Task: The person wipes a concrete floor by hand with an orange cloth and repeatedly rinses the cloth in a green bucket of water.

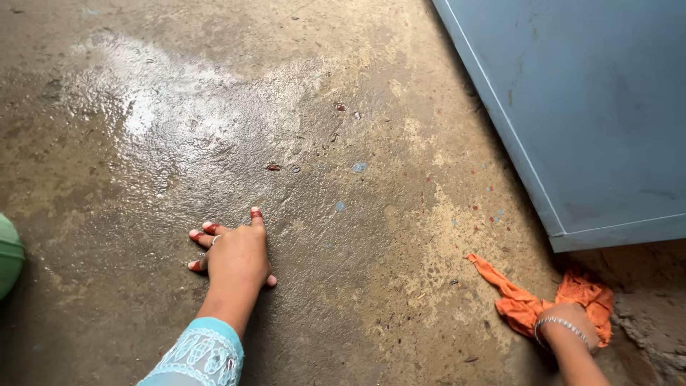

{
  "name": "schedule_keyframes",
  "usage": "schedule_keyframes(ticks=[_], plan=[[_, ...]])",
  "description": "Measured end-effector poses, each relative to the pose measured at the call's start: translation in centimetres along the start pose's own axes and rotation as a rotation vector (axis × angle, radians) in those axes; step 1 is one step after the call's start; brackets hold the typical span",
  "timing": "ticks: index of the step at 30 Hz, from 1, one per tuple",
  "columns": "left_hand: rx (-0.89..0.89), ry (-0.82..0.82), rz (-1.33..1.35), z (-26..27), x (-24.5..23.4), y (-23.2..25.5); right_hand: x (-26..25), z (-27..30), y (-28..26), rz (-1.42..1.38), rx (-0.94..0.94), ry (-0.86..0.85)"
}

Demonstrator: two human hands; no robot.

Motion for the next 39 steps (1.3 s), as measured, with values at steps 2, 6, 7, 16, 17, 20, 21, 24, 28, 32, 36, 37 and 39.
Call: schedule_keyframes(ticks=[2, 6, 7, 16, 17, 20, 21, 24, 28, 32, 36, 37, 39], plan=[[-0.013, -0.015, -0.009, 0.1, 0.3, -0.4, 1.7, 0.0, -3.5, 0.19, -0.244, -0.09], [-0.005, 0.034, -0.028, 0.2, -0.2, 0.0, 1.8, 5.5, -14.9, 0.192, -0.557, 0.069], [-0.009, 0.027, -0.035, 0.3, 0.0, -0.1, 1.4, 9.0, -18.2, 0.103, -0.642, 0.12], [-0.009, 0.059, -0.013, 0.8, -0.2, 0.0, -15.0, 47.7, -27.0, -0.261, -1.459, 1.002], [-0.017, 0.06, -0.012, 0.9, -0.2, -0.1, -15.7, 46.5, -27.1, -0.267, -1.466, 1.001], [-0.009, 0.09, -0.021, 1.0, -0.1, -0.6, -15.6, 38.0, -26.6, -0.506, -1.605, 0.565], [0.032, 0.125, -0.033, 1.1, 0.0, -0.6, -15.3, 34.7, -25.6, -0.524, -1.551, 0.534], [0.122, 0.219, -0.102, 1.7, 1.6, -0.9, -13.2, 23.7, -22.3, -0.247, -1.062, 0.652], [0.33, 0.578, -0.181, 5.0, 3.6, -0.9, -11.7, 19.7, -20.5, -0.199, -0.649, 0.554], [0.386, 0.638, 0.049, 7.6, 6.1, -2.1, -13.4, 29.2, -23.9, -0.739, -0.668, 0.215], [0.583, 0.742, 0.358, 12.6, 7.6, -0.6, -17.1, 48.2, -28.0, -1.219, -1.37, 0.058], [0.732, 0.917, 0.335, 15.1, 7.0, 0.6, -18.4, 53.1, -27.3, -1.026, -1.718, 0.347], [0.676, 0.909, 0.347, 15.7, 7.4, 1.1, -15.8, 52.7, -29.2, -0.845, -1.679, 0.07]])
Point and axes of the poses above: each hand's wrist, its own z-axis away from the middle knuckle, its own x-axis out of the palm, y = z × x, the point moved 10 cm from there along -z, towards the middle knuckle, and after that the axes turned 3 degrees about -y, right-handed, at the moved point
